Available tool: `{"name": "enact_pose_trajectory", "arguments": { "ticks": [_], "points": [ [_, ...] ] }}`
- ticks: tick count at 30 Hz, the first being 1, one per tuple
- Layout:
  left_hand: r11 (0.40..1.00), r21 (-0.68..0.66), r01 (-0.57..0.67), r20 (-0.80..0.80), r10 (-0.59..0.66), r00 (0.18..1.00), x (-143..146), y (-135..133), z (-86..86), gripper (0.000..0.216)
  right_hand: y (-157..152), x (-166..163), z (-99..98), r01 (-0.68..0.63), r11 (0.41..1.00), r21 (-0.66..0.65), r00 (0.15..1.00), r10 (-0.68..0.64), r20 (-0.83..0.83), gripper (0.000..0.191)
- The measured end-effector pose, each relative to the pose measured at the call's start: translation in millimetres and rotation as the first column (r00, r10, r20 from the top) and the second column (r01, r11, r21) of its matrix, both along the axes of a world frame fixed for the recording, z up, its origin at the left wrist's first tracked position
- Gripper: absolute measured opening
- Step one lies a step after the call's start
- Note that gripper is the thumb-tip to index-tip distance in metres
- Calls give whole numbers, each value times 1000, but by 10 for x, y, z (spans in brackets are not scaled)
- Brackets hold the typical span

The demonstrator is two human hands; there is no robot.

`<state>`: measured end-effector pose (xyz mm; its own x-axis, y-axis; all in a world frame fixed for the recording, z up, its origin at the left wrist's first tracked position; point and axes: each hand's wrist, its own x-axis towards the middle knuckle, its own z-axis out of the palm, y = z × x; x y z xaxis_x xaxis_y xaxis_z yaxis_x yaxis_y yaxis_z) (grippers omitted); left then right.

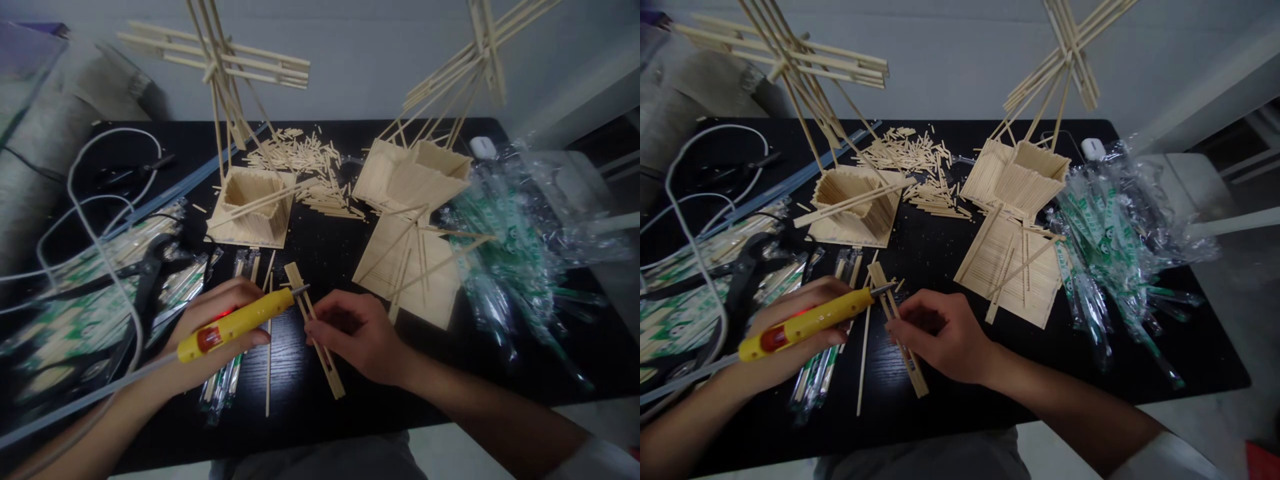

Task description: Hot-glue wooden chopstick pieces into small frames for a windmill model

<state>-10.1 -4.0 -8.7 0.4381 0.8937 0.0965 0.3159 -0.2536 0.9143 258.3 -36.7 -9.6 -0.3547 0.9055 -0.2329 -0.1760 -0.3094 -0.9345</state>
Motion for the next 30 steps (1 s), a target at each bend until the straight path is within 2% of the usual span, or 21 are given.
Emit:
{"name": "enact_pose_trajectory", "arguments": {
  "ticks": [5,10,15,21,25,30],
  "points": [
    [994,61,-88,-38,90,995,5,6,3,21,-4,0,-11,-5,1000,0,999,5,39,28],
    [998,-29,-52,-20,51,998,65,-26,31,20,9,-3,-9,-1,1000,7,999,1,38,27],
    [986,14,-168,-60,168,984,67,-22,45,22,6,-6,-5,5,1000,0,999,-5,42,27],
    [999,28,-39,-80,42,996,33,11,17,15,7,-9,-8,3,1000,17,998,-4,64,30],
    [989,77,-122,-97,130,987,19,24,7,16,12,-3,-16,-1,1000,17,998,0,64,29],
    [996,30,-78,-81,80,993,31,0,10,9,11,-1,-16,-5,1000,8,999,5,39,28]
  ]
}}
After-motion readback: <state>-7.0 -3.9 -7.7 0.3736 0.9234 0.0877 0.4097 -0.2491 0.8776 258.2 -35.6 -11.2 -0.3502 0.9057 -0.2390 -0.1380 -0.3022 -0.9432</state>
